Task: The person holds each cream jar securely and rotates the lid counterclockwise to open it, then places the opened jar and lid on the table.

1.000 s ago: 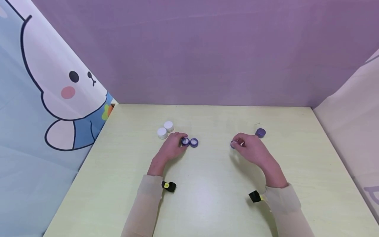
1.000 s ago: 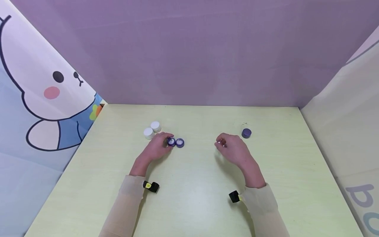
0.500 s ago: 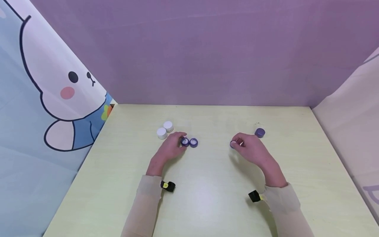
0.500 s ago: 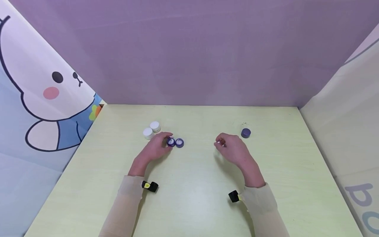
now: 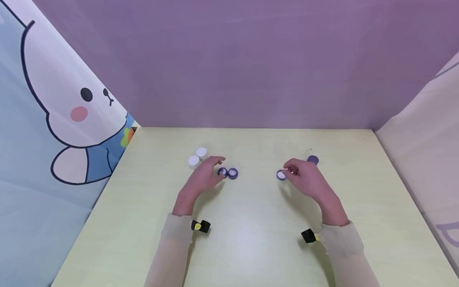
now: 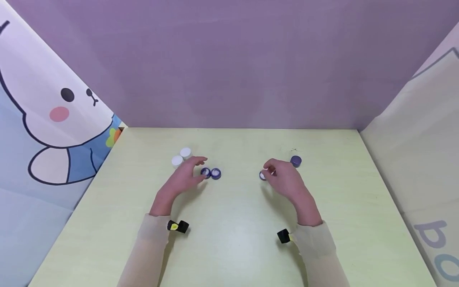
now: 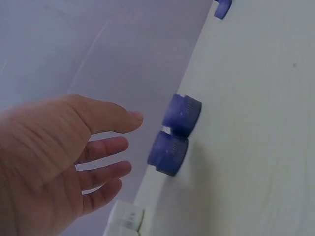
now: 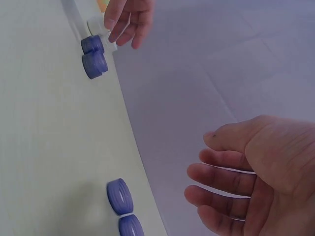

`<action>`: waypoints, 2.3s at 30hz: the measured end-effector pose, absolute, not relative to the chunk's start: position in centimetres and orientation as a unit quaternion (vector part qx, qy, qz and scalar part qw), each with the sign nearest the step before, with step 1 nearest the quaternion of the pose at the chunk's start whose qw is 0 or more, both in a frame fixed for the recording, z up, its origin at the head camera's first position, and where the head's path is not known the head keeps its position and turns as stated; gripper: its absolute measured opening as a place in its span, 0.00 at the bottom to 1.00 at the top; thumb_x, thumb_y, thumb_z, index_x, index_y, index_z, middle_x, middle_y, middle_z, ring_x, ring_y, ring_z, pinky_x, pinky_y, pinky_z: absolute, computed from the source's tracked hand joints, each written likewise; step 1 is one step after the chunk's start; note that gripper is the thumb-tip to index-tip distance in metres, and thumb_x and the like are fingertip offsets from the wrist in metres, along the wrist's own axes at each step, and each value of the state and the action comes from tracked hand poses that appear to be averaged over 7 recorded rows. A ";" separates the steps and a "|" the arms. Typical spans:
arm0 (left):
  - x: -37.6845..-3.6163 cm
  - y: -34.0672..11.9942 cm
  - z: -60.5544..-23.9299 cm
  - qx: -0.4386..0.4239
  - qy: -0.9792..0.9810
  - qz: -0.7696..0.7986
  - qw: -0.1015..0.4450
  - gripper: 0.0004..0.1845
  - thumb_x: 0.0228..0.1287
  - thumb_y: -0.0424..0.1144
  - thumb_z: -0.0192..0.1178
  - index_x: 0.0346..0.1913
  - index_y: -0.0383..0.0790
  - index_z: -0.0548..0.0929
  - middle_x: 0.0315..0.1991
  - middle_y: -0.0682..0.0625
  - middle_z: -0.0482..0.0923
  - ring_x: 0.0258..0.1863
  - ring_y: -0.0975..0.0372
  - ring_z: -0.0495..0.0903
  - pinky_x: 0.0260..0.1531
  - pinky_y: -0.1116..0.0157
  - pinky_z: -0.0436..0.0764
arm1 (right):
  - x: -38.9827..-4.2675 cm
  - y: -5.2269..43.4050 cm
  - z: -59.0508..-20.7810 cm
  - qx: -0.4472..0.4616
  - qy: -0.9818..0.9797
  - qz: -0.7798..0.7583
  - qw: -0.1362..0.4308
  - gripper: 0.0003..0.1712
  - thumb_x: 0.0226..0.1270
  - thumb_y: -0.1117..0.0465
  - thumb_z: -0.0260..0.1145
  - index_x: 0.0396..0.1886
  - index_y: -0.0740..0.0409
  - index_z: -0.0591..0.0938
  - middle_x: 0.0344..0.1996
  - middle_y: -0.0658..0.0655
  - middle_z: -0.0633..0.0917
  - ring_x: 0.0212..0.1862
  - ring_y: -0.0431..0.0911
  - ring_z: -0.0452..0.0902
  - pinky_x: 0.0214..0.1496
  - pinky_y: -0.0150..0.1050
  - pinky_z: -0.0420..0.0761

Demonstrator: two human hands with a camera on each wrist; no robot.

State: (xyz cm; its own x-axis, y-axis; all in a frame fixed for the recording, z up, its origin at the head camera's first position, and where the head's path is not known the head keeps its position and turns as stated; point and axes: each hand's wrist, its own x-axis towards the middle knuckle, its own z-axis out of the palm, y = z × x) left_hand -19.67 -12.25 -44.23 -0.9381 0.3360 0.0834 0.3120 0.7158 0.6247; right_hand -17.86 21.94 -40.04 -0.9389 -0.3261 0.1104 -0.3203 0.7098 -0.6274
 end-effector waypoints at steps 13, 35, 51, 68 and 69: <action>-17.8 -10.4 -42.1 0.219 0.896 0.387 0.025 0.23 0.66 0.35 0.61 0.63 0.38 0.74 0.57 0.43 0.75 0.56 0.51 0.76 0.56 0.55 0.74 | -18.2 23.8 -39.5 -0.098 0.953 -0.285 -0.029 0.13 0.70 0.58 0.60 0.46 0.63 0.82 0.39 0.61 0.85 0.37 0.53 0.80 0.34 0.49 0.78; -15.1 -7.1 -41.4 0.263 0.820 0.504 0.066 0.21 0.69 0.33 0.59 0.63 0.38 0.74 0.54 0.50 0.77 0.52 0.52 0.79 0.48 0.54 0.77 | -23.3 29.0 -39.9 -0.057 0.985 -0.154 0.049 0.24 0.67 0.54 0.59 0.56 0.67 0.75 0.48 0.70 0.79 0.44 0.63 0.77 0.34 0.58 0.77; -14.0 -6.5 -41.6 0.202 0.706 0.665 0.136 0.17 0.70 0.23 0.52 0.60 0.26 0.72 0.51 0.31 0.74 0.52 0.42 0.75 0.54 0.51 0.75 | -25.0 29.0 -42.1 -0.029 0.986 -0.139 0.093 0.23 0.60 0.56 0.62 0.51 0.67 0.78 0.42 0.69 0.82 0.31 0.55 0.75 0.26 0.46 0.74; -16.8 -6.5 -43.4 0.201 0.697 0.670 0.155 0.15 0.72 0.27 0.52 0.59 0.28 0.74 0.49 0.31 0.76 0.50 0.38 0.77 0.56 0.46 0.72 | -25.0 28.4 -43.7 -0.028 0.980 -0.192 0.050 0.10 0.60 0.61 0.63 0.26 0.62 0.74 0.22 0.58 0.75 0.24 0.49 0.68 0.24 0.40 0.68; -16.7 -6.5 -43.6 0.199 0.698 0.670 0.156 0.15 0.72 0.27 0.53 0.59 0.28 0.74 0.49 0.32 0.77 0.50 0.39 0.77 0.56 0.46 0.72 | -25.0 28.4 -43.6 -0.029 0.980 -0.193 0.047 0.10 0.60 0.61 0.64 0.27 0.63 0.75 0.22 0.58 0.76 0.24 0.49 0.69 0.25 0.40 0.69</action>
State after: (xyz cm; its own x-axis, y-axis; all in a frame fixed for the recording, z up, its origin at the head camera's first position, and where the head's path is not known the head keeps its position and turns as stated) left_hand -16.74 -6.50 -43.57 -0.8721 0.4868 0.0496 0.0689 0.0218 0.9974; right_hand -24.96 28.41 -43.64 -0.9940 -0.0743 -0.0808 -0.0381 0.9239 -0.3807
